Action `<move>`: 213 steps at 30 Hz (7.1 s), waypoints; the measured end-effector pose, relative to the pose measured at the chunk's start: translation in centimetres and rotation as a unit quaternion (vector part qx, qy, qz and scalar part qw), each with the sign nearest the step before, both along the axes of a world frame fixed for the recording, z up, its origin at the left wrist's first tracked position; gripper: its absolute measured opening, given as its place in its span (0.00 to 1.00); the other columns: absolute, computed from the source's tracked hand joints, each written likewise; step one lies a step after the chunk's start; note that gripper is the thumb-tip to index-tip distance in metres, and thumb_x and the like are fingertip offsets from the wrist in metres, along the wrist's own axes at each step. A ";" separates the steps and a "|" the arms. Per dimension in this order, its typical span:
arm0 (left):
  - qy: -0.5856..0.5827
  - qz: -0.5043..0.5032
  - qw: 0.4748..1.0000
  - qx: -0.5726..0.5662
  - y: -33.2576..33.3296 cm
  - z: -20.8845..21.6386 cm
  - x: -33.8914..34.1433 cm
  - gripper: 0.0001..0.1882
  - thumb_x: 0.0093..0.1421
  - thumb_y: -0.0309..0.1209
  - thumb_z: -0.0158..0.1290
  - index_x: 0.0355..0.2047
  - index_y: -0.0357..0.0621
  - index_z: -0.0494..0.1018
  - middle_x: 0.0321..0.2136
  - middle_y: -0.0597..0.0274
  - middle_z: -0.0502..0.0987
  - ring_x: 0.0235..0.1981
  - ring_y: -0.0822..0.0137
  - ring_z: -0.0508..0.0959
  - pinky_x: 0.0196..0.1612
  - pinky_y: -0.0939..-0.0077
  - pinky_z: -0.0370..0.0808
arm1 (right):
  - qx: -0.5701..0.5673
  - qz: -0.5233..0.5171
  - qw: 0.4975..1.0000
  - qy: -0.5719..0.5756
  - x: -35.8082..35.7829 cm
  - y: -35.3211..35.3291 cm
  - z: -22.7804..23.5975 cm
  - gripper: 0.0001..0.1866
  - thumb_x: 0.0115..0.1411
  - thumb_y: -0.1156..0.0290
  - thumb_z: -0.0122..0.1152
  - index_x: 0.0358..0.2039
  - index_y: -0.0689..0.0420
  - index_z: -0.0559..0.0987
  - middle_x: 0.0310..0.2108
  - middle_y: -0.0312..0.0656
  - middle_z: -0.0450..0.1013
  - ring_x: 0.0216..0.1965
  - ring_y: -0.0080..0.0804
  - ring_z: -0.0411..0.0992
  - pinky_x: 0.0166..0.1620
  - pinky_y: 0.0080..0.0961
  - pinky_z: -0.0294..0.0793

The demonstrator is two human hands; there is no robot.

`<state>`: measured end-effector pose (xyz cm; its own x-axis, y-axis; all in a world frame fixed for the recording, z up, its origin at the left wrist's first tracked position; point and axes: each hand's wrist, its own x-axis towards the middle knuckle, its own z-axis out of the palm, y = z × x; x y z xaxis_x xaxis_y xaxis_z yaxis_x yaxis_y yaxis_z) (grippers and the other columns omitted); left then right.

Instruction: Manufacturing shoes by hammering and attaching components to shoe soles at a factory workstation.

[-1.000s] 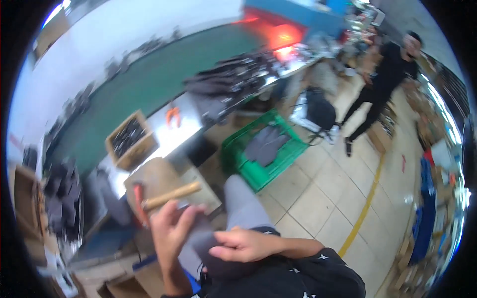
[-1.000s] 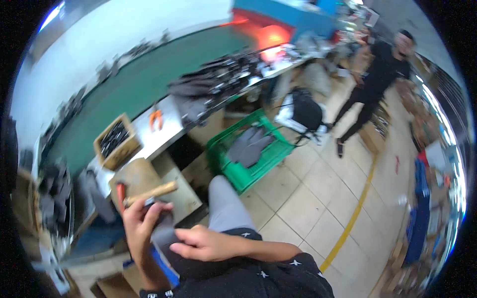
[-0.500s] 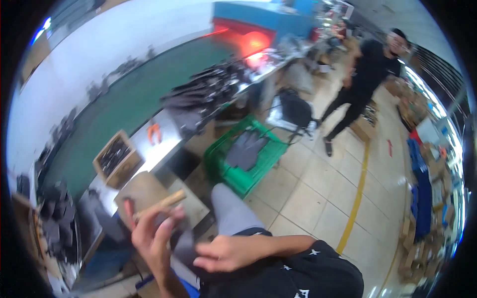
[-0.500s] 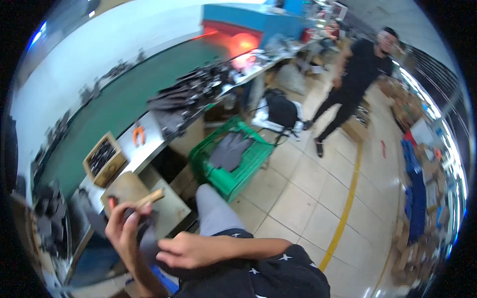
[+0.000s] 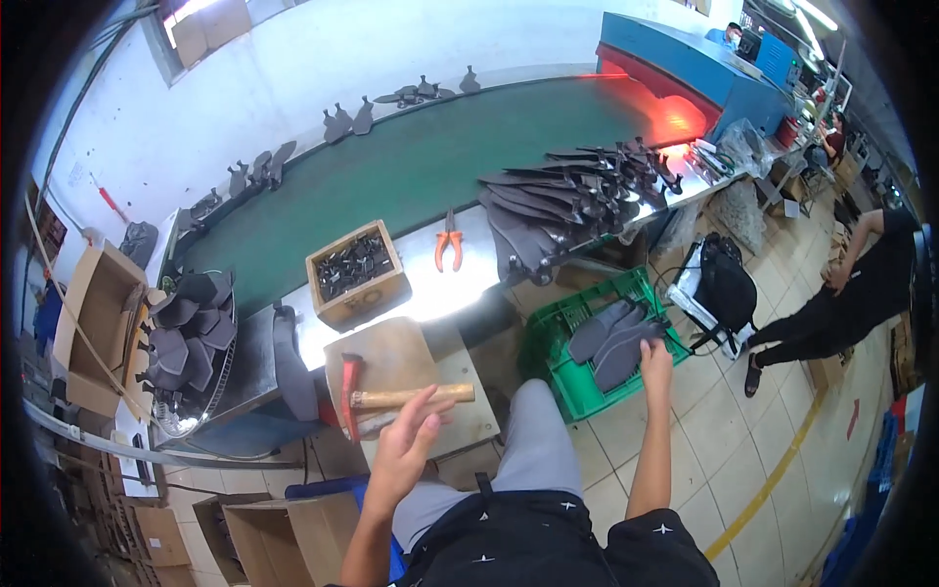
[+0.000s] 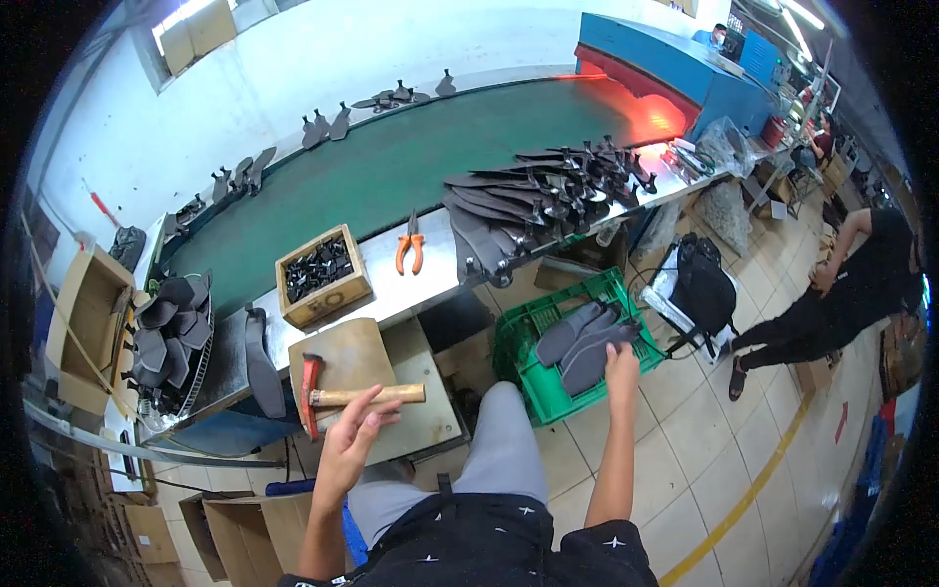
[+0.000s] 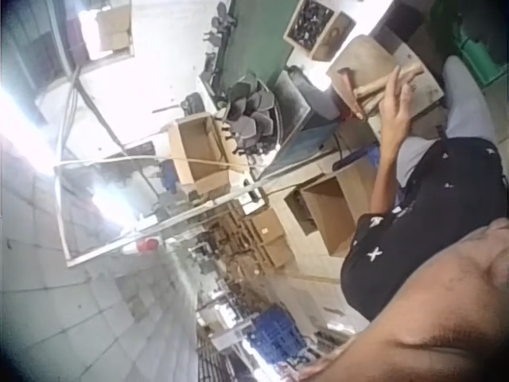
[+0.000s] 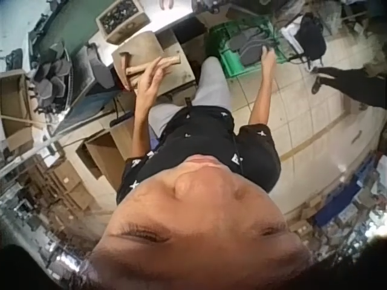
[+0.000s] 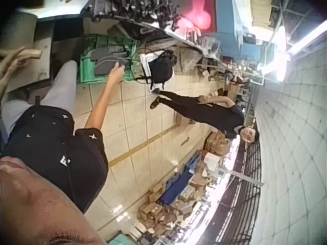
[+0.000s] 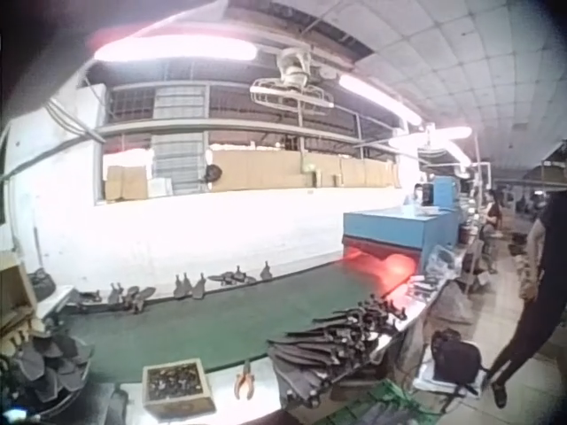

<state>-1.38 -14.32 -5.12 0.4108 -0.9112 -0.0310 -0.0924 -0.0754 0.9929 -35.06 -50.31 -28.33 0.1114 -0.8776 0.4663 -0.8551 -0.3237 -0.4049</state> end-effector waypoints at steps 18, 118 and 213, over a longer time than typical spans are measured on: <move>-0.173 0.147 0.973 0.037 1.1 3.9 3.8 0.14 0.66 0.30 0.51 0.48 0.37 0.76 0.43 0.50 0.81 0.45 0.60 0.80 0.52 0.68 0.73 | -0.053 0.193 0.979 -0.038 27.5 -17.1 30.5 0.20 0.53 0.54 0.63 0.25 0.62 0.78 0.25 0.52 0.76 0.30 0.52 0.77 0.35 0.46 0.76; -0.190 0.213 0.957 -0.048 1.4 -6.0 14.5 0.13 0.51 0.29 0.64 0.37 0.37 0.80 0.29 0.54 0.82 0.29 0.71 0.80 0.37 0.74 0.76 | 0.103 0.697 0.701 -0.105 37.6 20.6 20.9 0.17 0.51 0.83 0.60 0.43 0.64 0.77 0.36 0.50 0.76 0.36 0.48 0.76 0.40 0.32 0.74; -0.458 0.545 0.621 0.326 16.9 3.0 41.9 0.19 0.58 0.38 0.58 0.48 0.44 0.76 0.53 0.46 0.73 0.53 0.54 0.73 0.56 0.59 0.68 | 0.089 0.139 0.981 0.107 23.8 -16.6 19.4 0.29 0.55 0.53 0.64 0.45 0.66 0.71 0.43 0.61 0.75 0.44 0.59 0.76 0.46 0.48 0.76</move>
